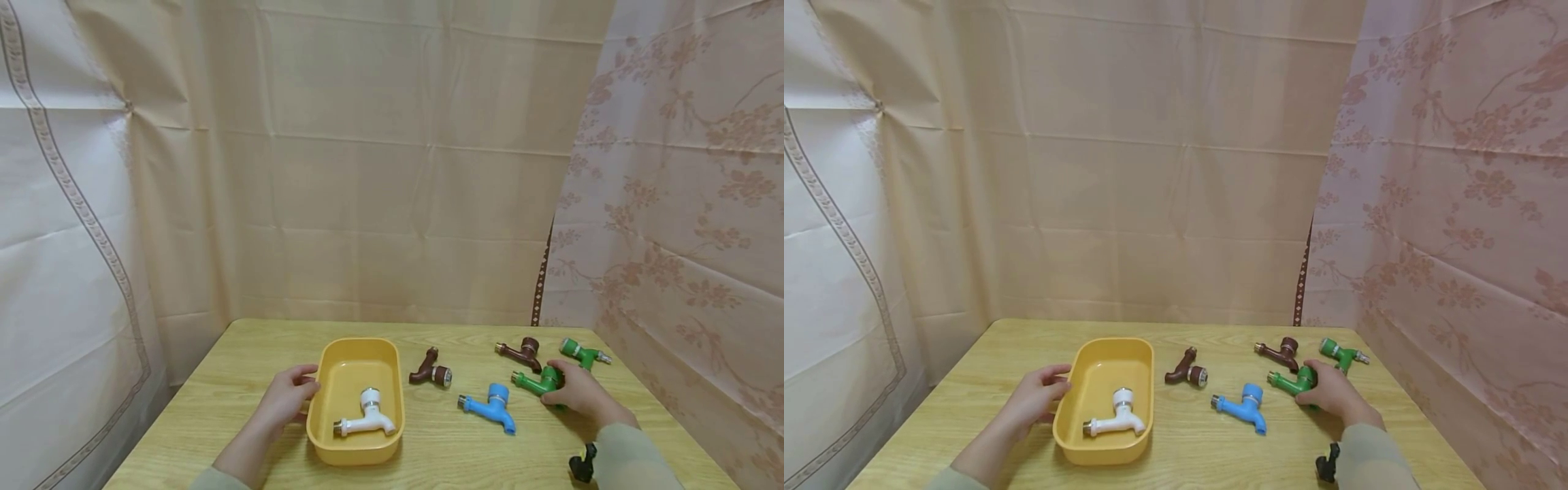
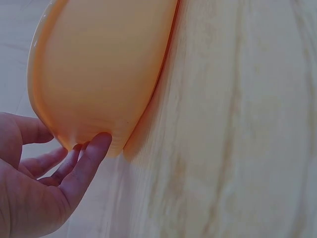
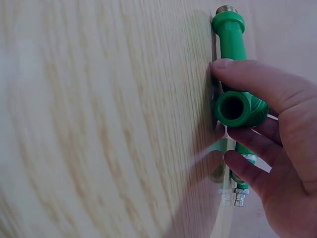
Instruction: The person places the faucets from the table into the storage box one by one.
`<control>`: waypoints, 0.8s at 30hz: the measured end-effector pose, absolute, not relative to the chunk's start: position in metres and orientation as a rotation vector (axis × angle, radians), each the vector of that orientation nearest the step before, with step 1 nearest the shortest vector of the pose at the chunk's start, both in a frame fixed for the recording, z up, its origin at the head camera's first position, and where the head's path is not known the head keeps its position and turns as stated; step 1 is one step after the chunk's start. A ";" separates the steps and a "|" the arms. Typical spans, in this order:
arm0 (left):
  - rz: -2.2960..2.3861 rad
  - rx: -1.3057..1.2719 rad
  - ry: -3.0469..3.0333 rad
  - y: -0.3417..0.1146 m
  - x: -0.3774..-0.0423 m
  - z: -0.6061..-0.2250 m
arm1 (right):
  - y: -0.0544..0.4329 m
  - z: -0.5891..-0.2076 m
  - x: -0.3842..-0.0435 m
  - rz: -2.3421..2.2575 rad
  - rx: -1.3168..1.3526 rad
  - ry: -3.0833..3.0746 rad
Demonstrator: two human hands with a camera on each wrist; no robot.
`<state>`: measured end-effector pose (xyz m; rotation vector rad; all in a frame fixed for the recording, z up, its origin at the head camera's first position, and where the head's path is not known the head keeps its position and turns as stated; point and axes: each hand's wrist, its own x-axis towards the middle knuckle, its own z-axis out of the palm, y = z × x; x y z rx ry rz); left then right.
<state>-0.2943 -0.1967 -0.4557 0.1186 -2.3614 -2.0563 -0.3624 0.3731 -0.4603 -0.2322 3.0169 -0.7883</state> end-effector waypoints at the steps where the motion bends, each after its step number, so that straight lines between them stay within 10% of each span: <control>1: -2.061 0.129 -2.357 -0.197 -0.294 -0.456 | 0.373 -0.460 -0.362 -0.790 -0.228 3.017; 24: -2.050 0.131 -2.368 -0.196 -0.293 -0.455 | 0.366 -0.448 -0.360 -0.840 -0.200 3.053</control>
